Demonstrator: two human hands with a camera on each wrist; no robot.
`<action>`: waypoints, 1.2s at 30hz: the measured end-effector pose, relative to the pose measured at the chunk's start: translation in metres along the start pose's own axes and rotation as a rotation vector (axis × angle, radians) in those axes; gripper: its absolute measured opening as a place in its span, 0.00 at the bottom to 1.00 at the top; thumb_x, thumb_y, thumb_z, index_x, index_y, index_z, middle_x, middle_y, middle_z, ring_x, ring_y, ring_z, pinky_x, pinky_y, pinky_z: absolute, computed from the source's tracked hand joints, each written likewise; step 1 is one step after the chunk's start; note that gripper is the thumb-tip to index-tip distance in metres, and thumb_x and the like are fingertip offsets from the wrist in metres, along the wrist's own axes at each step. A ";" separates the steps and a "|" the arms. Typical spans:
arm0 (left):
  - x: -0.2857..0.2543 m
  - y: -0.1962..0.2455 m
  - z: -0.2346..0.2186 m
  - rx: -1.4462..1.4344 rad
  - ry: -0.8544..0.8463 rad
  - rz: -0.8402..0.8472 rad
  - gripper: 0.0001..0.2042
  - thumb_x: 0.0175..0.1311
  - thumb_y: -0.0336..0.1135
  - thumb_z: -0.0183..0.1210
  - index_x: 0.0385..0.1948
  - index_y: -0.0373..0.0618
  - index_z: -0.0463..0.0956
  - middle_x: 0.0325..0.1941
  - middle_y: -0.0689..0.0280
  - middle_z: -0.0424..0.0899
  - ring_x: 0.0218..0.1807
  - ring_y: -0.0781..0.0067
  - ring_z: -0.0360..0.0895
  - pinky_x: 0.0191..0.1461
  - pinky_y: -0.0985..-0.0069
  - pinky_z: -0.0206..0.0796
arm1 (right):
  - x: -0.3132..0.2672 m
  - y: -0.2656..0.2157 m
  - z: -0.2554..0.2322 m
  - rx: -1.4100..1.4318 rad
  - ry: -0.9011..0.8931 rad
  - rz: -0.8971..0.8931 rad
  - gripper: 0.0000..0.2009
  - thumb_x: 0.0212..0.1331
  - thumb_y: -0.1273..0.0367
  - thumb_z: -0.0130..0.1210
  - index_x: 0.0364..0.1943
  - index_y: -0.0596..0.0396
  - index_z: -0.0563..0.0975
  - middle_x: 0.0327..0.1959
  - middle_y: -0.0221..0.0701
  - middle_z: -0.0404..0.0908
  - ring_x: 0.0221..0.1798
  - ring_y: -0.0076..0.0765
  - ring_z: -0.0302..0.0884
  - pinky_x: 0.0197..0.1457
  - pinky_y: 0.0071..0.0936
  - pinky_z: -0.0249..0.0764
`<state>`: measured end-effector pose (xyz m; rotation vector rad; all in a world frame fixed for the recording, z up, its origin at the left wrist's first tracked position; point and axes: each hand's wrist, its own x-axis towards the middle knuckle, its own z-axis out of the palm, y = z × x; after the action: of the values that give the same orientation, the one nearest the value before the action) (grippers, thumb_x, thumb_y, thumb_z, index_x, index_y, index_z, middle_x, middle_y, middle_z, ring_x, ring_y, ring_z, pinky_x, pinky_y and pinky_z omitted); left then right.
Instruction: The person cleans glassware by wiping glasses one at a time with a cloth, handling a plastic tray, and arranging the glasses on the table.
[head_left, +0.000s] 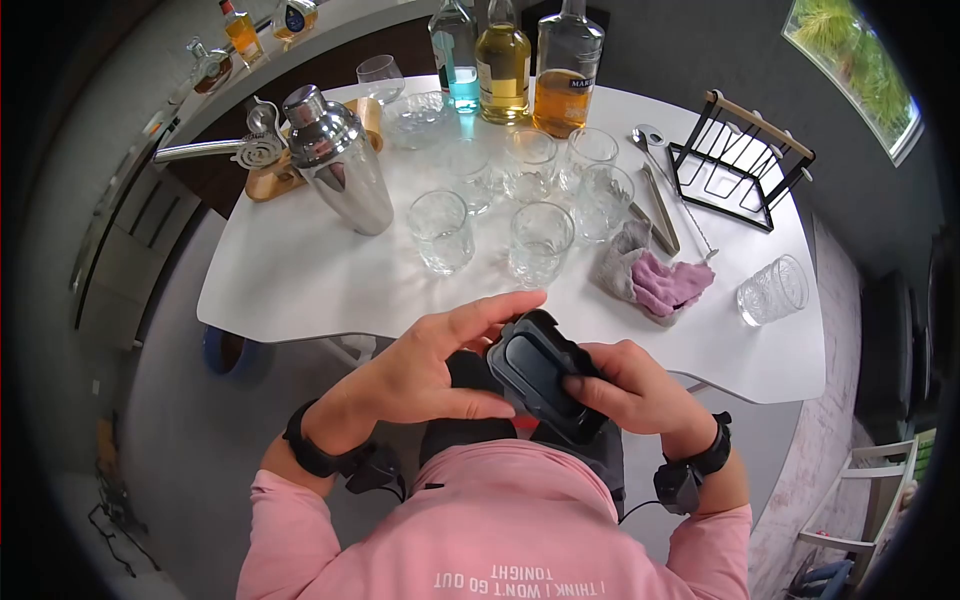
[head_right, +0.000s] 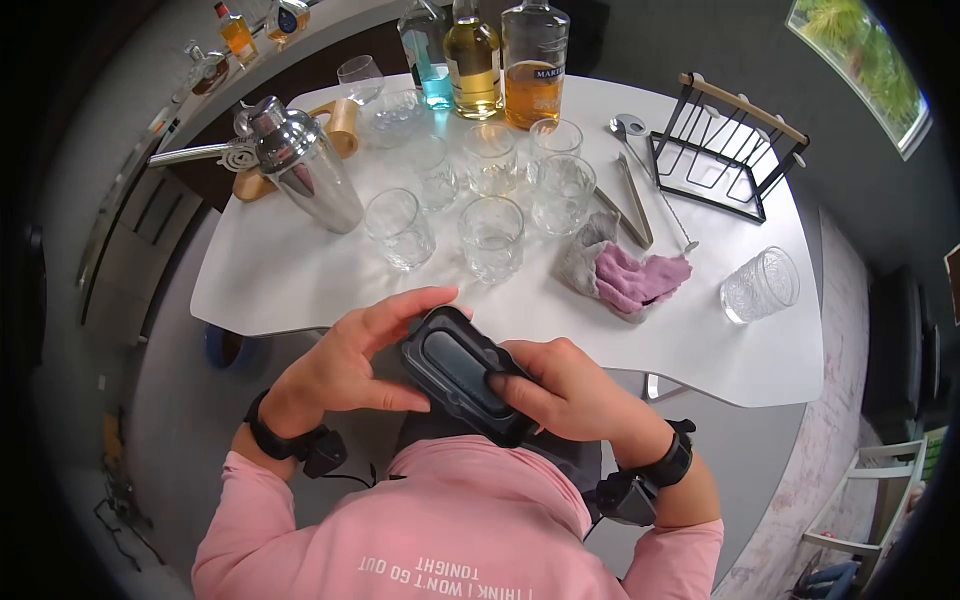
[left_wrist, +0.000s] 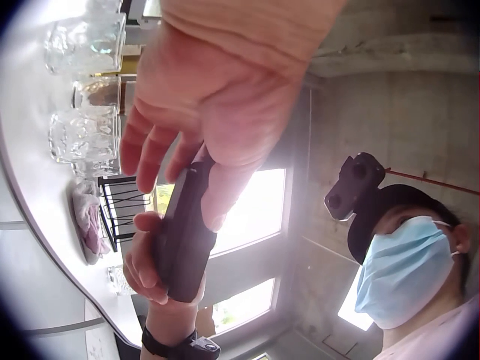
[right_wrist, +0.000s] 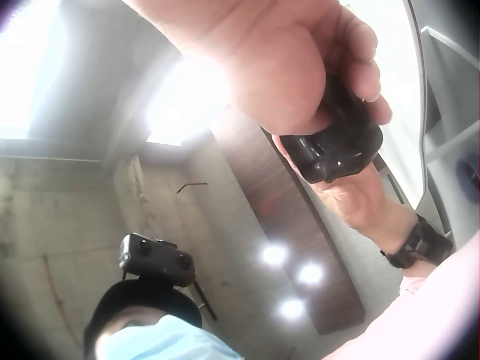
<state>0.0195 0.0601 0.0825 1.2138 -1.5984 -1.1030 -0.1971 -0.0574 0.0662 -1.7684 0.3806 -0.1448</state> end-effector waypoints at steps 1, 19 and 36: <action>0.000 0.000 0.000 -0.017 -0.022 -0.028 0.47 0.37 0.32 0.73 0.63 0.44 0.54 0.57 0.62 0.69 0.56 0.75 0.68 0.61 0.73 0.57 | 0.000 -0.001 0.000 0.073 -0.002 -0.024 0.11 0.60 0.70 0.46 0.41 0.62 0.73 0.20 0.30 0.76 0.20 0.21 0.71 0.25 0.21 0.69; 0.003 0.021 0.001 -0.300 0.281 0.204 0.36 0.39 0.25 0.70 0.54 0.37 0.61 0.53 0.58 0.72 0.56 0.71 0.69 0.63 0.74 0.58 | -0.009 -0.031 -0.024 0.539 0.097 -0.249 0.35 0.44 0.64 0.66 0.57 0.63 0.64 0.45 0.33 0.75 0.46 0.24 0.75 0.47 0.19 0.71; 0.008 0.015 0.020 -0.677 0.365 0.203 0.38 0.44 0.31 0.69 0.58 0.39 0.56 0.56 0.54 0.69 0.58 0.66 0.68 0.63 0.69 0.60 | -0.007 -0.021 -0.009 0.646 0.100 -0.174 0.37 0.43 0.72 0.67 0.59 0.61 0.61 0.51 0.34 0.71 0.51 0.26 0.71 0.49 0.22 0.71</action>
<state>-0.0048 0.0580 0.0923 0.7232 -0.9278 -1.0875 -0.2029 -0.0597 0.0890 -1.1541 0.2153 -0.4315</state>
